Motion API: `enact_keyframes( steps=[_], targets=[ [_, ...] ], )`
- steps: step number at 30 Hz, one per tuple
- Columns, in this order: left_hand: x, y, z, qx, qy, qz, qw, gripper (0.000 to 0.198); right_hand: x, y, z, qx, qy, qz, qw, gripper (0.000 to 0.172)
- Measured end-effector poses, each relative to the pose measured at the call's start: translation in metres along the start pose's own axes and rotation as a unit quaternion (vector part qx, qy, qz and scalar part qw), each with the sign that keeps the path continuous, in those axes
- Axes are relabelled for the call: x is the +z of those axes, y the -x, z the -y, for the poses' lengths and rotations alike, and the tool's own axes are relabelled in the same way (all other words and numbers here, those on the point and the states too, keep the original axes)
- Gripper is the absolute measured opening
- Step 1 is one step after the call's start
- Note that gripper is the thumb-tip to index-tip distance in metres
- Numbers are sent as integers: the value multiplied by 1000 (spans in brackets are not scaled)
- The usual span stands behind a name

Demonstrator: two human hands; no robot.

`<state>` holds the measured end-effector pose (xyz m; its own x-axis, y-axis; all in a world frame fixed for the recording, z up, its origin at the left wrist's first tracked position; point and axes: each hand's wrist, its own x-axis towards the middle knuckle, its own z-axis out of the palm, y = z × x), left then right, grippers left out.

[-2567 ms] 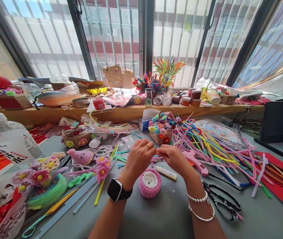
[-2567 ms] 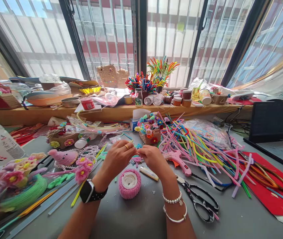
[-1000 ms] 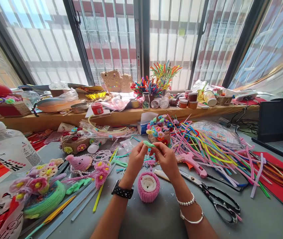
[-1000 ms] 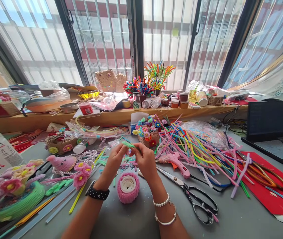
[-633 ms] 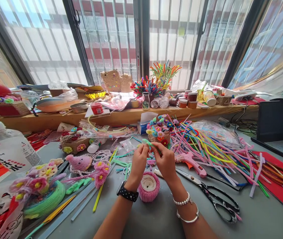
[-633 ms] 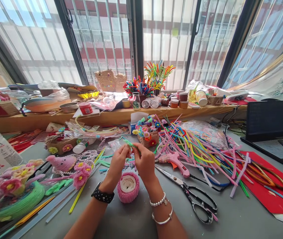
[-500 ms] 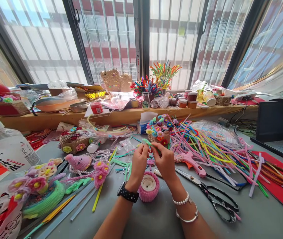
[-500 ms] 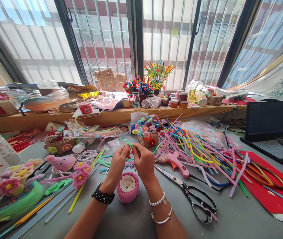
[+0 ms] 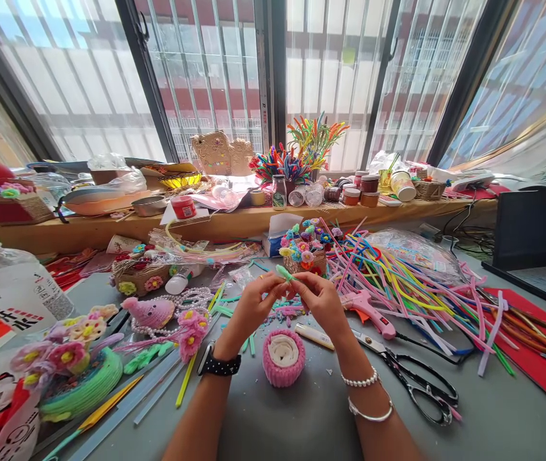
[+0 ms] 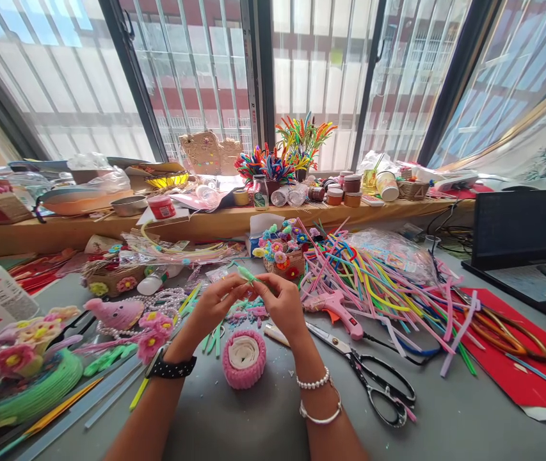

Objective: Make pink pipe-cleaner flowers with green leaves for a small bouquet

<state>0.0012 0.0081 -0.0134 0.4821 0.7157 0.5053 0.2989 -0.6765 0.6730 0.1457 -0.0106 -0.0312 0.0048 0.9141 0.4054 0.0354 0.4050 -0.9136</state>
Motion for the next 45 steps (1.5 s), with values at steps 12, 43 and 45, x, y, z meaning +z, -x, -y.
enact_keyframes(
  steps=[12,43,45],
  targets=[
    [-1,1,5,-65,-28,-136,988,21,0,1,3,22,-8,73,997,22],
    [6,2,-2,-44,-104,-122,986,25,0,-3,-7,93,-117,-5,989,28],
    [4,1,-2,-31,-128,-96,987,26,-1,-3,-6,78,-114,2,990,26]
  ],
)
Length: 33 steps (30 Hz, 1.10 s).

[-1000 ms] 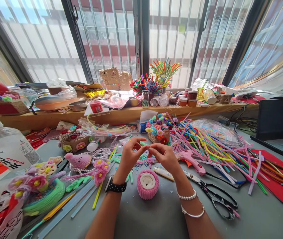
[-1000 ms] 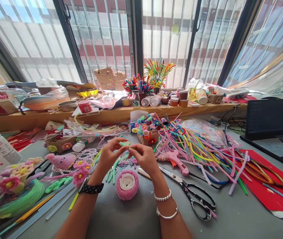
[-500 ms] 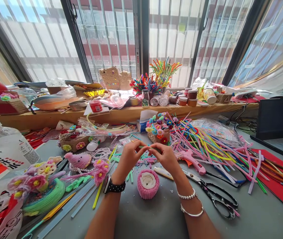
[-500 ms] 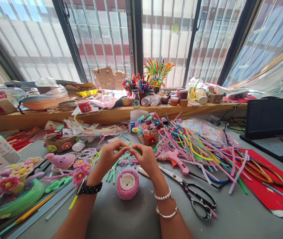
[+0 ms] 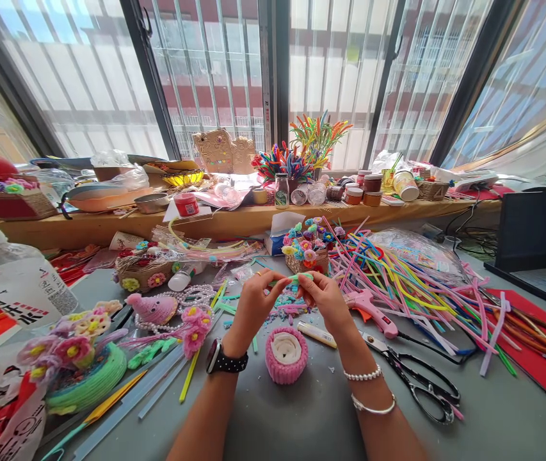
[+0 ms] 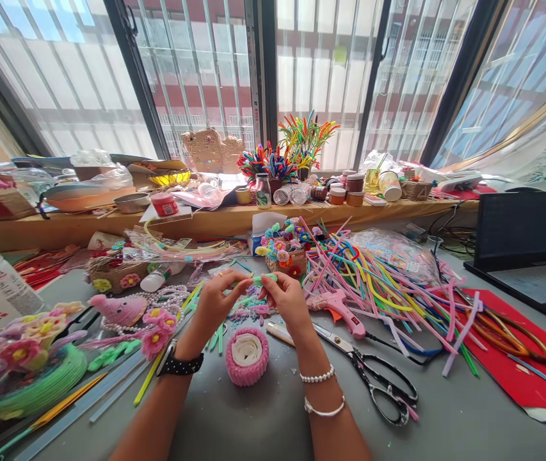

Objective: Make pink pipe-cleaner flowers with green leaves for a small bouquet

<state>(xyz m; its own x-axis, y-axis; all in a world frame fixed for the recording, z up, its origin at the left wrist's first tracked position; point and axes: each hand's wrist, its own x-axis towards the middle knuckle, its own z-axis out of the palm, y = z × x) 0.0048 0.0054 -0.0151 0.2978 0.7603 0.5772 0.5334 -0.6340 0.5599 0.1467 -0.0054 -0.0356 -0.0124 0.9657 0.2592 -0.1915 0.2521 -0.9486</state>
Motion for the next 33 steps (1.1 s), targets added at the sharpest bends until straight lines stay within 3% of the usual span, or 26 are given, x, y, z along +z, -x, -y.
enact_keyframes(
  steps=[4,7,11,13,15,21,26,33],
  targets=[
    [-1,-2,1,-6,7,42,999,31,-2,1,2,-25,48,19,998,25],
    [-1,-3,2,-76,96,85,989,33,-3,2,4,-42,78,30,996,23],
    [0,-3,2,-215,290,140,922,35,-1,5,4,-68,97,34,992,22],
    [1,-2,1,-255,358,156,885,35,0,5,3,-84,115,27,989,23],
    [2,-2,2,-275,383,157,868,35,1,4,1,-102,141,13,985,25],
    [6,-1,4,-293,374,95,875,34,-2,2,2,-106,170,-13,980,24],
    [5,-2,2,-294,375,101,873,33,-3,3,5,-102,158,-40,981,24],
    [-2,-3,0,-214,283,119,927,24,-4,2,4,-89,169,-35,981,26]
  ],
)
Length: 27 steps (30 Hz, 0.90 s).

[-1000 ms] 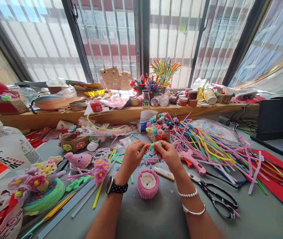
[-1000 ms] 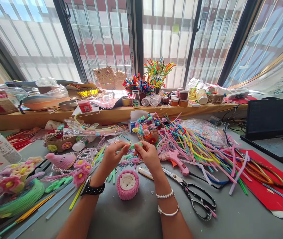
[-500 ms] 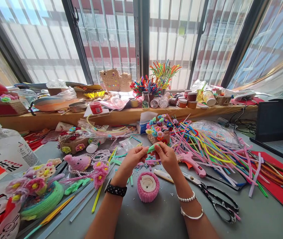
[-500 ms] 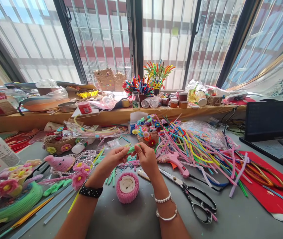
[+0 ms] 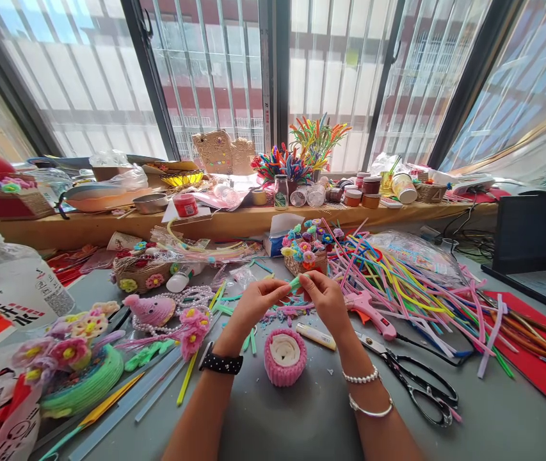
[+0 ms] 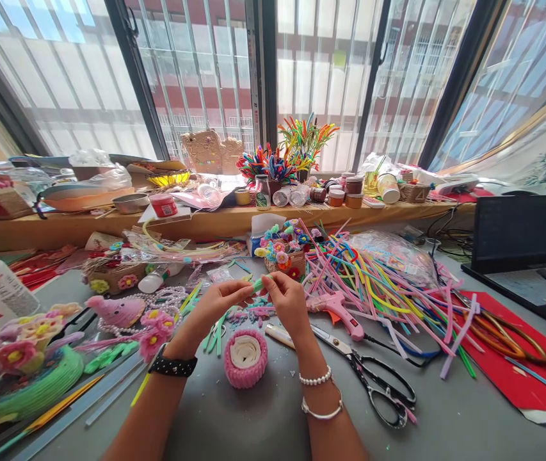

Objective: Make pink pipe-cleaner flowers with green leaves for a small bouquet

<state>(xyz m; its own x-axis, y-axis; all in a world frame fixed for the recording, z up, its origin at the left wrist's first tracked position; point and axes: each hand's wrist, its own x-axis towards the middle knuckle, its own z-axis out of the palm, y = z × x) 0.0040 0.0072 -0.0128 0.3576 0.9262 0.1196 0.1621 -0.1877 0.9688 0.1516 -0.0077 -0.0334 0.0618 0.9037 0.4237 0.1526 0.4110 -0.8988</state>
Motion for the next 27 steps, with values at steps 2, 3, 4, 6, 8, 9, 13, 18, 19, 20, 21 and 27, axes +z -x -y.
enact_keyframes(
  steps=[2,3,4,6,8,9,13,18,19,20,21,27],
  targets=[
    [-1,-1,4,27,-41,-9,999,23,0,-1,-1,-5,12,6,1000,25],
    [-2,-2,6,43,-63,-20,997,22,-1,-1,-2,-12,25,7,1000,23],
    [-3,-3,9,58,-86,-34,994,22,-1,-1,-3,-23,42,8,999,22],
    [-4,-4,14,82,-132,-62,986,20,-1,-2,-5,-51,85,8,995,19],
    [-5,-5,17,103,-171,-76,977,19,-1,-1,-7,-77,126,7,989,16],
    [-5,-5,17,110,-186,-76,973,19,-1,-1,-7,-85,145,5,986,16],
    [-4,-3,13,139,-273,-89,948,18,0,0,-8,-108,231,-19,967,17],
    [1,-1,9,161,-412,-124,888,16,2,1,-11,-123,364,-12,923,25],
    [2,0,9,162,-426,-126,881,16,3,1,-11,-122,387,-11,914,26],
    [3,0,9,163,-436,-127,876,17,4,1,-11,-120,407,-11,906,27],
    [3,1,9,163,-444,-128,872,17,5,2,-11,-118,421,-11,899,27],
    [3,1,10,173,-449,-142,865,19,6,2,-14,-126,399,-39,907,22]
  ],
)
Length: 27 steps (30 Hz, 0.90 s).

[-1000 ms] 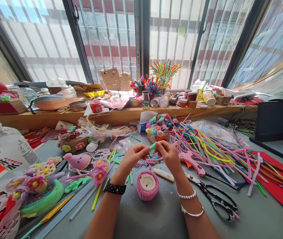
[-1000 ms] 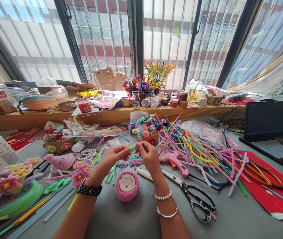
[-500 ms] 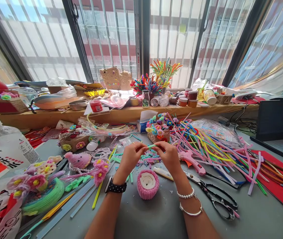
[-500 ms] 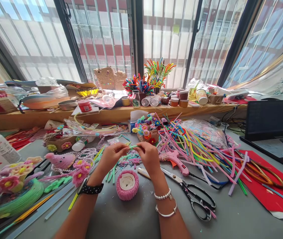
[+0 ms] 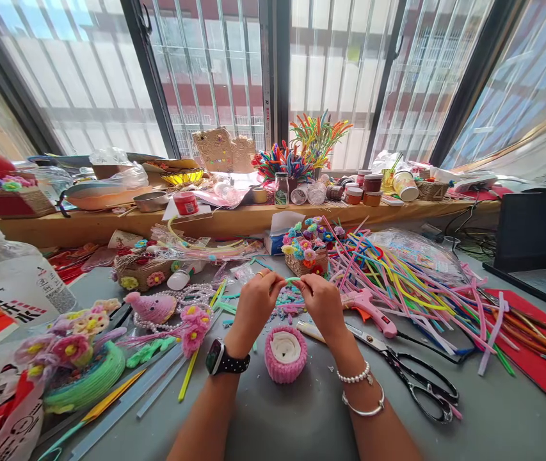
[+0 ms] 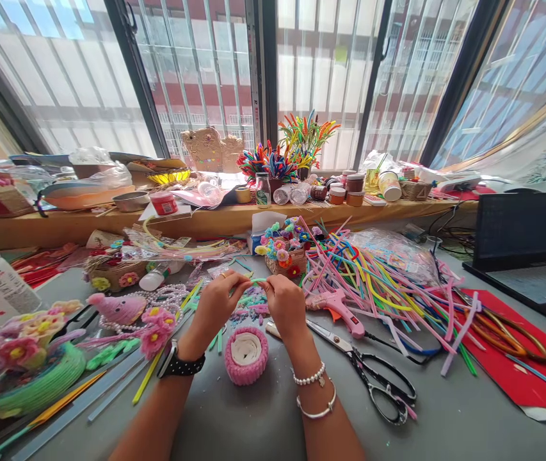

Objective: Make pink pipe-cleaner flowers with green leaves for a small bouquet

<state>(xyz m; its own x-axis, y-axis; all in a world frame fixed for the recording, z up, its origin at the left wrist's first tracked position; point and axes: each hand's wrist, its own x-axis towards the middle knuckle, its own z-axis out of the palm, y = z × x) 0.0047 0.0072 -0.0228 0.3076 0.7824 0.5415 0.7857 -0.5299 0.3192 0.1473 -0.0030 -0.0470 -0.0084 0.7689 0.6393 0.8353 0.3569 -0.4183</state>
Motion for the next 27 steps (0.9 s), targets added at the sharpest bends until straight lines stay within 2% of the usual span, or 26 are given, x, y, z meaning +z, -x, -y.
enact_keyframes(
  steps=[4,9,14,19,22,27],
  targets=[
    [1,-3,6,20,14,40,999,17,1,-2,-5,-22,-47,14,999,16],
    [1,-3,11,64,-5,84,994,20,0,-4,-8,-31,-49,39,998,15],
    [1,-1,10,51,-44,64,996,14,0,-4,-8,-47,-29,71,996,14],
    [0,-1,9,56,-106,47,992,13,0,-3,-6,-29,60,111,992,20],
    [0,-2,8,68,-141,37,987,14,-1,-2,-4,-23,86,117,989,25],
    [2,-1,4,80,-175,16,981,16,-1,-1,1,-15,71,102,992,25]
  ],
)
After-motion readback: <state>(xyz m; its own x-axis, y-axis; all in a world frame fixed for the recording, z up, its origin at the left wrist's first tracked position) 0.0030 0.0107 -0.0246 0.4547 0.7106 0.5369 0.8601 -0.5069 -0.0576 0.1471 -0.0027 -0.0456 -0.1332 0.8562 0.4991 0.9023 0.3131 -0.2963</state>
